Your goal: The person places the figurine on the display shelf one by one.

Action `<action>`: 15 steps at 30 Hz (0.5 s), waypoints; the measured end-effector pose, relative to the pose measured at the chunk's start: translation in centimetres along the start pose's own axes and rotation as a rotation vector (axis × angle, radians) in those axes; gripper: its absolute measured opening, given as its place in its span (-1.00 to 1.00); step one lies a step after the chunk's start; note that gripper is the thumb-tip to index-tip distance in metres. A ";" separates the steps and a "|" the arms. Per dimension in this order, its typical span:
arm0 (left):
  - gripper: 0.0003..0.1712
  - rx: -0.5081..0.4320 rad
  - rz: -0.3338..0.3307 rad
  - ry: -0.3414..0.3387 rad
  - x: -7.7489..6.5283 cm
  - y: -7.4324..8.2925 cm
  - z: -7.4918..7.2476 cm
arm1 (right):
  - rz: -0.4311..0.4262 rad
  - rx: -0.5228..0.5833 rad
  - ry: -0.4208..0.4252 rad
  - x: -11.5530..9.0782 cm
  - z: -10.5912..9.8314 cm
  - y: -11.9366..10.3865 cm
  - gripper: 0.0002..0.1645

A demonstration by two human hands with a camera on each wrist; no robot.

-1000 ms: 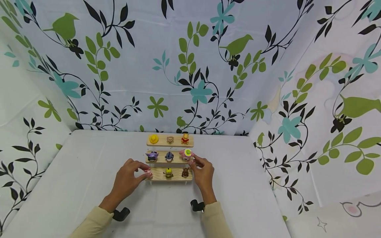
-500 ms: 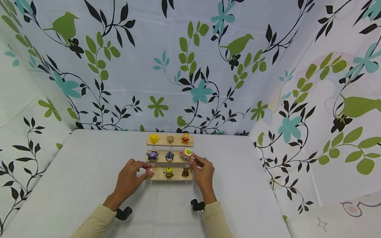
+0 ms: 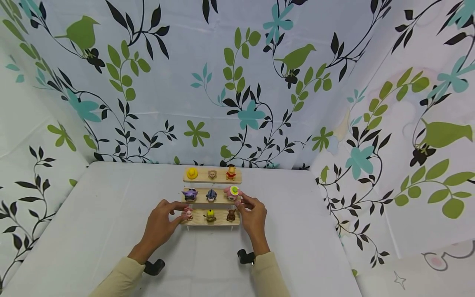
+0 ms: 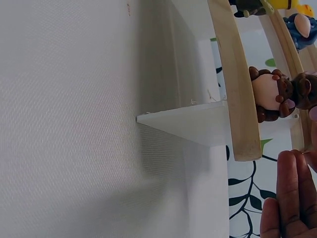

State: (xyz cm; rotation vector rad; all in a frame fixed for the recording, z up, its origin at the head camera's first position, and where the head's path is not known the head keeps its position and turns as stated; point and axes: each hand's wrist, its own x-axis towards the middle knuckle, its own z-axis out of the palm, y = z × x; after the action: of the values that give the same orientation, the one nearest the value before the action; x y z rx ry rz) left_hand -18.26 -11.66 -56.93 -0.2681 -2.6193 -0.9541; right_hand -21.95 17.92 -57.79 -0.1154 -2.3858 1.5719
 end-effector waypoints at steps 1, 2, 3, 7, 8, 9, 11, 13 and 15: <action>-0.59 -0.004 -0.003 0.007 -0.1 -0.1 -0.1 | 0.000 -0.002 0.000 0.0 0.0 0.0 -0.54; -0.58 -0.008 -0.003 0.017 -0.2 -0.2 -0.2 | 0.001 -0.006 0.000 0.0 0.0 0.0 -0.54; -0.58 -0.008 -0.003 0.030 -0.3 -0.4 -0.4 | 0.003 -0.010 0.001 0.0 -0.1 0.0 -0.54; -0.55 0.023 0.001 0.085 -0.5 -1.1 -1.1 | 0.015 -0.034 -0.002 -0.1 -0.1 -0.1 -0.53; -0.54 0.040 0.004 0.100 -0.5 -1.2 -1.3 | 0.020 -0.047 -0.004 -0.1 -0.1 -0.1 -0.53; -0.53 0.061 0.007 0.112 -0.5 -1.4 -1.6 | 0.026 -0.057 -0.006 -0.2 -0.1 -0.1 -0.52; -0.48 0.101 0.016 0.129 -0.3 -1.6 -2.2 | 0.036 -0.082 -0.007 -0.3 -0.1 0.0 -0.52; -0.41 0.154 0.032 0.131 0.0 -1.9 -2.8 | 0.041 -0.110 -0.004 -0.4 -0.1 0.0 -0.52; -0.32 0.211 0.034 0.110 0.2 -2.2 -3.4 | 0.035 -0.129 0.004 -0.5 -0.2 -0.1 -0.53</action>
State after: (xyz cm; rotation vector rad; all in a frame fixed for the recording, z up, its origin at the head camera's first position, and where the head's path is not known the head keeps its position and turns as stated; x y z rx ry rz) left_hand -18.22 -15.51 -55.66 -0.2002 -2.5782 -0.6548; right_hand -21.42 17.99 -57.75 -0.1864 -2.4939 1.4305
